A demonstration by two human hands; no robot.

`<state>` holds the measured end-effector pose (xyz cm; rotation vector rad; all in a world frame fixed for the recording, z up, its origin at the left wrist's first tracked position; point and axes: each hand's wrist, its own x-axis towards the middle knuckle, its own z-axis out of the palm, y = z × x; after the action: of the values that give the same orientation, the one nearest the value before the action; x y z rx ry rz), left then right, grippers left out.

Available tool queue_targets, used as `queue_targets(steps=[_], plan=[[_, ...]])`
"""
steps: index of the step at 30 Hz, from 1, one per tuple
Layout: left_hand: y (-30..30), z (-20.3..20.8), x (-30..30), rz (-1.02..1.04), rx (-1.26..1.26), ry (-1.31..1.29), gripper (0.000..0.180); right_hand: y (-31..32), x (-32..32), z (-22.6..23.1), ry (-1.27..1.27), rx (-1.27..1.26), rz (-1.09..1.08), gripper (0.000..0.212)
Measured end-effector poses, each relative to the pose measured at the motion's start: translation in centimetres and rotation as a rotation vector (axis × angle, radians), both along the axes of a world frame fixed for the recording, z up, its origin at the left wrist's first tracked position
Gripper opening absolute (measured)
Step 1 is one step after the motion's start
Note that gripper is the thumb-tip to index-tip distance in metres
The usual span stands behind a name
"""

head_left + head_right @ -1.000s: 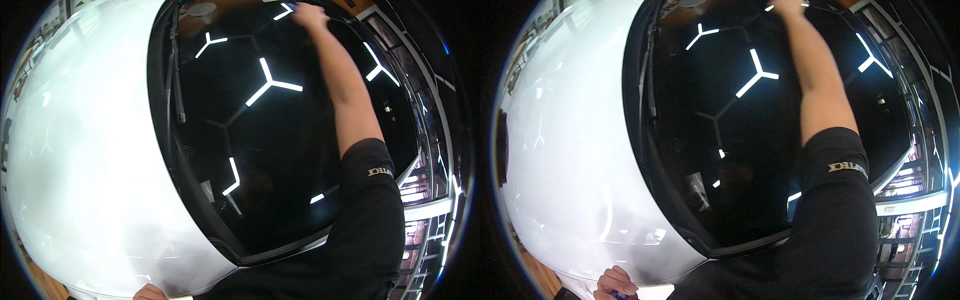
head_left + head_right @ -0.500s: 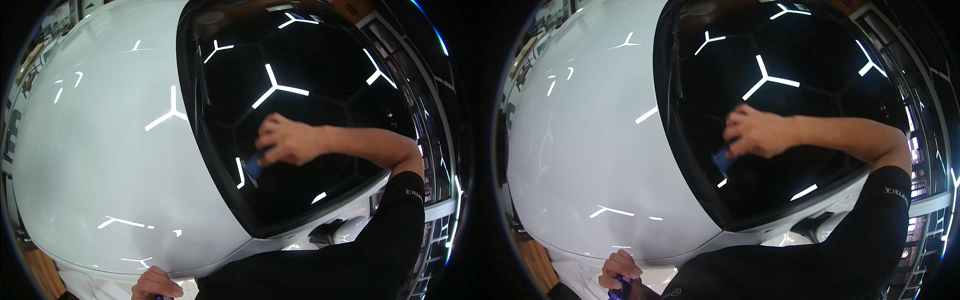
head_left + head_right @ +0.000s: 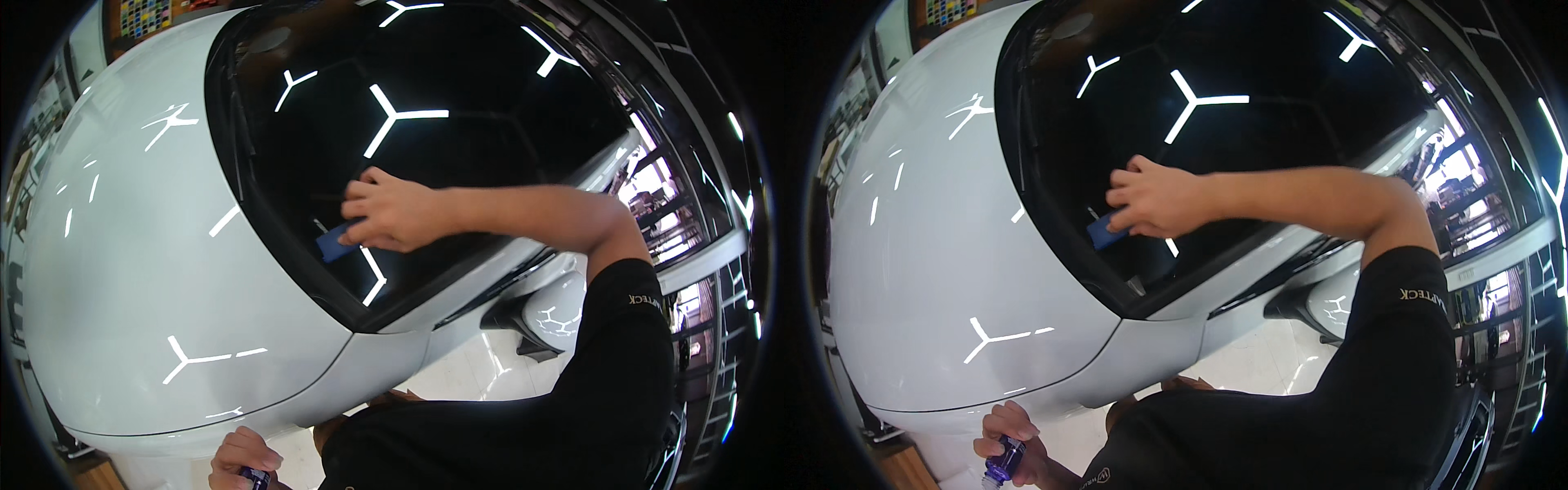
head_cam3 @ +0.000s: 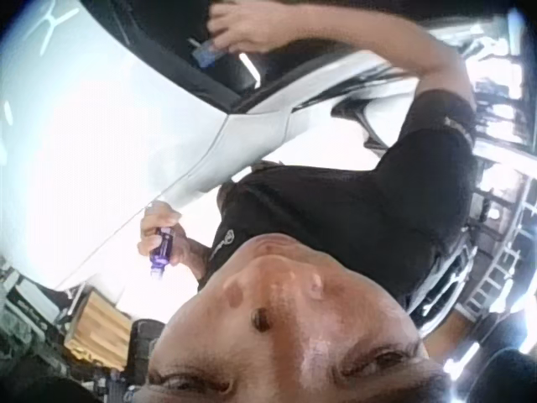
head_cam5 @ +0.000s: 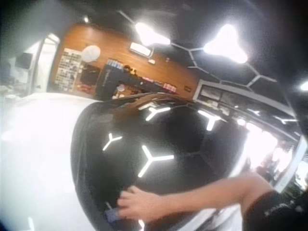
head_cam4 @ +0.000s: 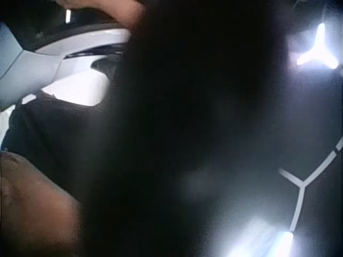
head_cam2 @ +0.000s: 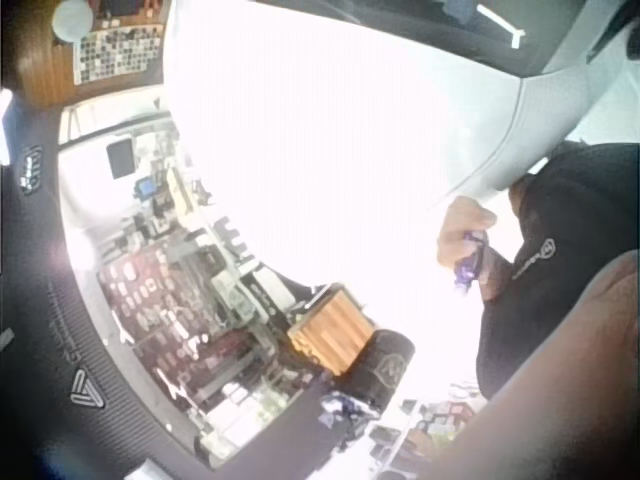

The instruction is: The person cleans the windows of a white car using a blue squeegee and a spray bottle. They wipe the rear window, side windows, and front windshield, moving around the vehicle to reach each surface.

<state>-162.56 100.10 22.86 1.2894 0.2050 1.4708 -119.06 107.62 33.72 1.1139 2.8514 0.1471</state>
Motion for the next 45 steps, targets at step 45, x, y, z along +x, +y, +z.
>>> queue_targets(steps=[45], plan=[[-19.7, 4.7, 5.8, -0.086, 0.236, 0.006, 0.056, -14.1, -1.5, -0.4, -0.125, 0.271, -0.791, 0.059]])
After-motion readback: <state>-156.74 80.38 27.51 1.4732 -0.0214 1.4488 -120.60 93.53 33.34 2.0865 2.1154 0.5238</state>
